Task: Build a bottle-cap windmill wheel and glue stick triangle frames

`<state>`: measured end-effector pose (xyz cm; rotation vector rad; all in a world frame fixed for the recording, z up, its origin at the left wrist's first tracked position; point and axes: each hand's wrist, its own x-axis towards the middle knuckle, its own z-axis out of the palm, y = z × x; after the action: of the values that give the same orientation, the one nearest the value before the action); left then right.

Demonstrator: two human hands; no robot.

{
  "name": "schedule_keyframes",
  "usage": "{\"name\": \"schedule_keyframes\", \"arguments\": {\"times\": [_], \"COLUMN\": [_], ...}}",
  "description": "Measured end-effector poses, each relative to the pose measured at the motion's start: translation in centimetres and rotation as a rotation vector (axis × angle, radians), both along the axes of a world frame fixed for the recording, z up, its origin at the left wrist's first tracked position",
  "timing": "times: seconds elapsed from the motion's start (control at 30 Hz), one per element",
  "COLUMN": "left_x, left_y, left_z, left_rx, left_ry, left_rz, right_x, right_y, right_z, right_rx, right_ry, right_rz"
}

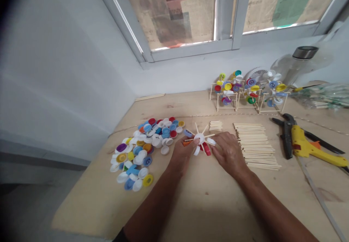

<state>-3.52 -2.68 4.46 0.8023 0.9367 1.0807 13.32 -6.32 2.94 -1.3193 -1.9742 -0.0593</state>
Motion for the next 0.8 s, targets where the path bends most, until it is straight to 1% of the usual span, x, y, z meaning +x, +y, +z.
{"name": "schedule_keyframes", "arguments": {"times": [0.27,0.43,0.67,0.8], "left_x": [-0.01,-0.01,0.08,0.02], "left_y": [-0.03,0.05,-0.14,0.00], "left_z": [0.00,-0.16,0.27,-0.02], "left_rx": [0.011,0.016,-0.015,0.010], "left_ry": [-0.006,-0.016,-0.021,-0.010], "left_rz": [-0.001,-0.001,0.011,0.012], "right_x": [0.06,0.23,0.36,0.21], "right_y": [0.00,0.14,0.20,0.21], "right_z": [0.20,-0.15,-0.23,-0.35], "right_rx": [-0.001,0.010,0.016,0.039], "right_ry": [-0.028,-0.036,-0.041,-0.039], "right_rz": [0.001,0.010,0.027,0.016]}}
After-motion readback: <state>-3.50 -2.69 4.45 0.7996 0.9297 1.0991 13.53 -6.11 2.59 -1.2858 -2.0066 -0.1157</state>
